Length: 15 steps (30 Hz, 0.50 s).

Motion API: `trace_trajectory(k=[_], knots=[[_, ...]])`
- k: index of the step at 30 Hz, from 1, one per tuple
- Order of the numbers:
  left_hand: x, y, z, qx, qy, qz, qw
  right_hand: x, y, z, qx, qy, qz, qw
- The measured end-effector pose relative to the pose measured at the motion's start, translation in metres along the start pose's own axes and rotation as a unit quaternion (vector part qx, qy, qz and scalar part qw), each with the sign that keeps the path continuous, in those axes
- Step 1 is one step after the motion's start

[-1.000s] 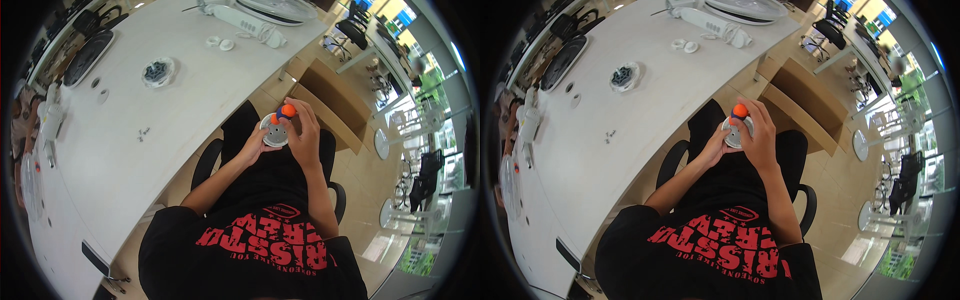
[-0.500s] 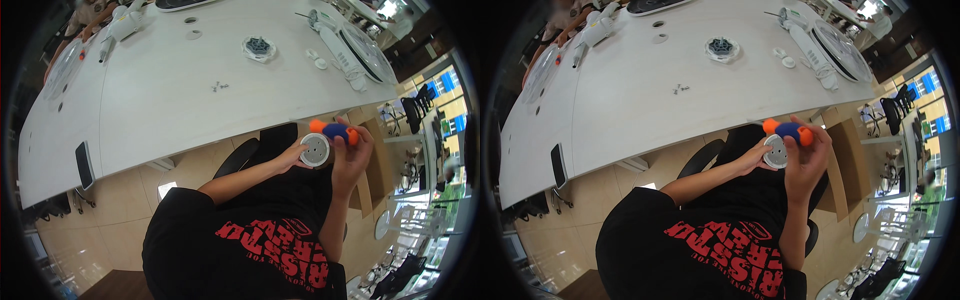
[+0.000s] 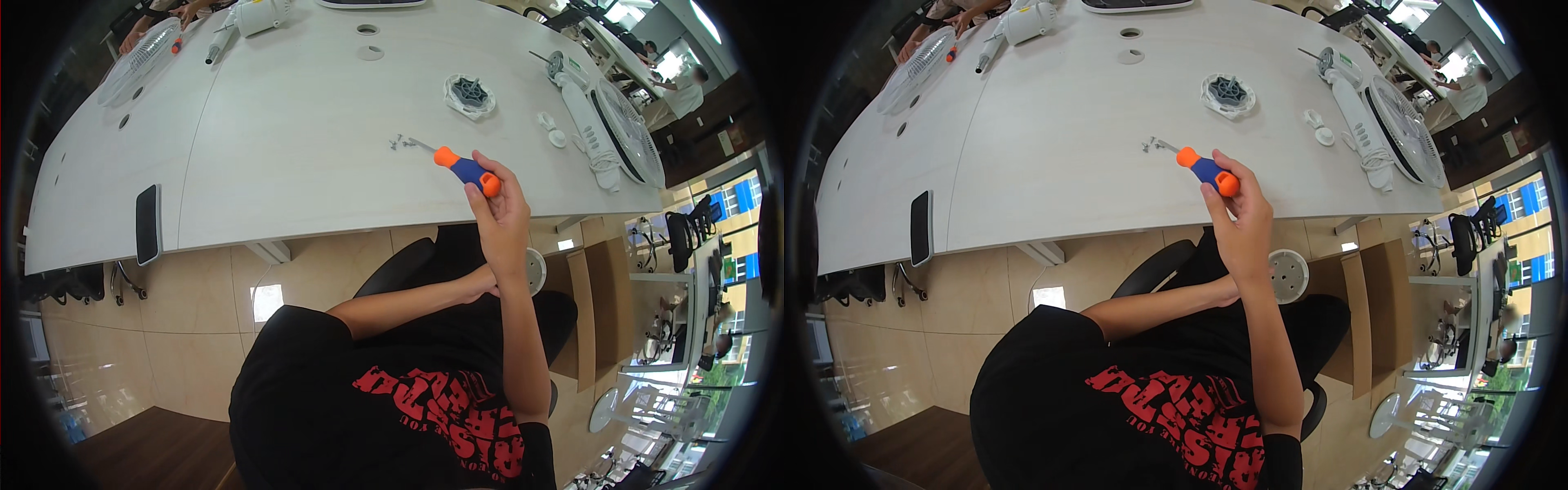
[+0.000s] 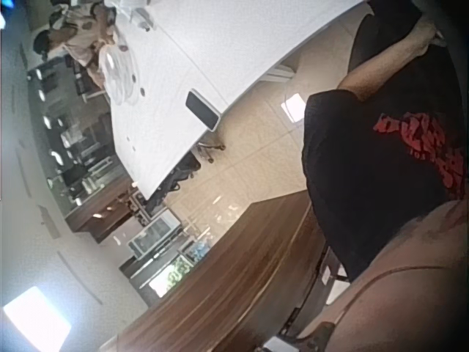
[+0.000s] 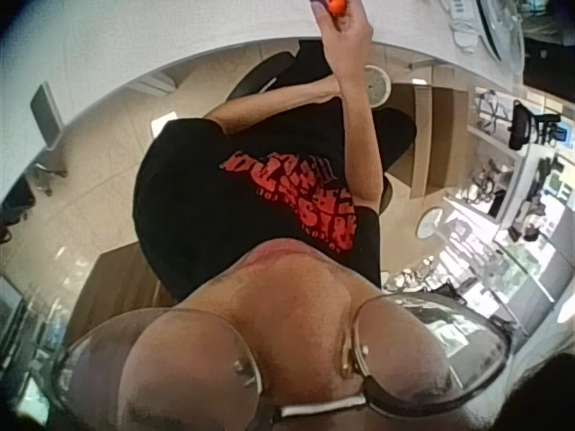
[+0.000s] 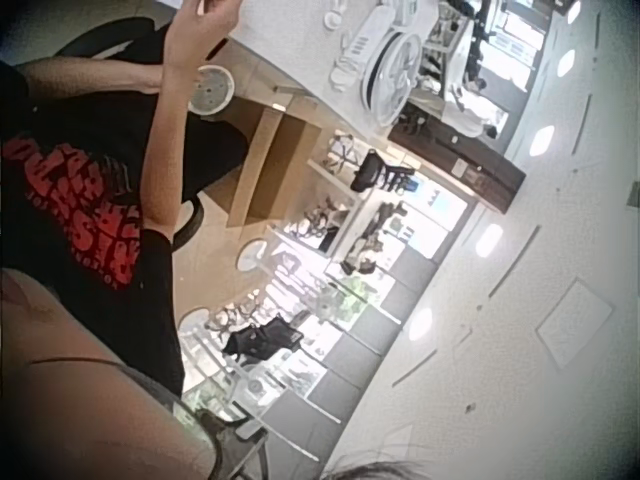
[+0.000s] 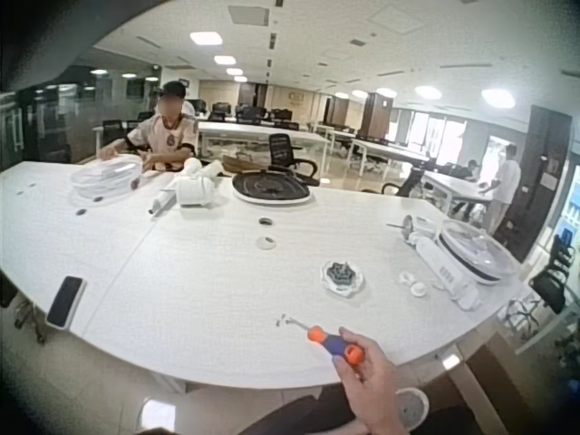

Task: Assembling the base and stand of a floor fan using a screwdriver.

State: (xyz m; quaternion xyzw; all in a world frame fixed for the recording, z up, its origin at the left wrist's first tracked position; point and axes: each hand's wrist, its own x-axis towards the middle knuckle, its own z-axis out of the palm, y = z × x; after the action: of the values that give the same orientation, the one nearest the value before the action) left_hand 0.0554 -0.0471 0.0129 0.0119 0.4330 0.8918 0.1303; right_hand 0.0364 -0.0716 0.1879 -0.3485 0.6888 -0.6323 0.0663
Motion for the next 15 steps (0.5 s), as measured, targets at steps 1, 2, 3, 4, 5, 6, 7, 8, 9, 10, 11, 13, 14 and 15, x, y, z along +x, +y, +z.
trace_trajectory(k=[1, 2, 3, 4, 5, 6, 7, 8, 9, 10, 11, 13, 14, 15], knots=[[-0.001, 0.001, 0.001, 0.000, 0.000, 0.002, 1.000, 0.005, 0.001, 0.003, 0.003, -0.006, 0.002, 1.000], [-0.002, 0.002, 0.002, -0.011, 0.007, 0.002, 1.000, 0.009, 0.002, 0.006, 0.005, -0.012, 0.004, 1.000], [-0.003, 0.003, 0.003, -0.022, 0.013, 0.001, 1.000, 0.013, 0.004, 0.008, 0.004, -0.013, 0.003, 1.000], [-0.002, 0.003, 0.002, -0.023, 0.014, 0.003, 1.000, 0.017, 0.006, 0.011, 0.005, -0.016, 0.002, 1.000], [-0.001, 0.003, 0.001, -0.025, 0.018, 0.002, 1.000, 0.020, 0.008, 0.013, 0.006, -0.020, 0.001, 1.000], [0.000, 0.003, 0.000, -0.027, 0.022, 0.000, 0.999, 0.022, 0.010, 0.014, 0.006, -0.022, 0.001, 1.000], [0.000, 0.003, 0.000, -0.028, 0.023, 0.001, 0.999, 0.024, 0.011, 0.015, 0.006, -0.023, 0.000, 1.000], [0.001, 0.003, 0.001, -0.030, 0.029, 0.001, 0.999, 0.026, 0.012, 0.016, 0.006, -0.024, -0.001, 1.000], [0.002, 0.003, 0.001, -0.031, 0.035, 0.002, 0.999, 0.029, 0.013, 0.016, 0.007, -0.025, 0.000, 1.000], [0.003, 0.003, 0.000, -0.033, 0.036, 0.001, 0.999, 0.031, 0.014, 0.016, 0.002, -0.024, 0.002, 1.000], [0.004, 0.002, 0.000, -0.041, 0.034, 0.005, 0.999, 0.033, 0.015, 0.016, -0.003, -0.023, 0.004, 1.000], [0.006, 0.000, -0.001, -0.050, 0.033, 0.008, 0.998, 0.036, 0.020, 0.017, -0.005, -0.024, 0.012, 1.000], [0.007, -0.002, -0.001, -0.049, 0.034, 0.011, 0.998, 0.037, 0.021, 0.018, -0.008, -0.024, 0.017, 1.000], [0.007, -0.003, -0.002, -0.048, 0.034, 0.013, 0.998, 0.037, 0.022, 0.018, -0.007, -0.023, 0.017, 1.000]])
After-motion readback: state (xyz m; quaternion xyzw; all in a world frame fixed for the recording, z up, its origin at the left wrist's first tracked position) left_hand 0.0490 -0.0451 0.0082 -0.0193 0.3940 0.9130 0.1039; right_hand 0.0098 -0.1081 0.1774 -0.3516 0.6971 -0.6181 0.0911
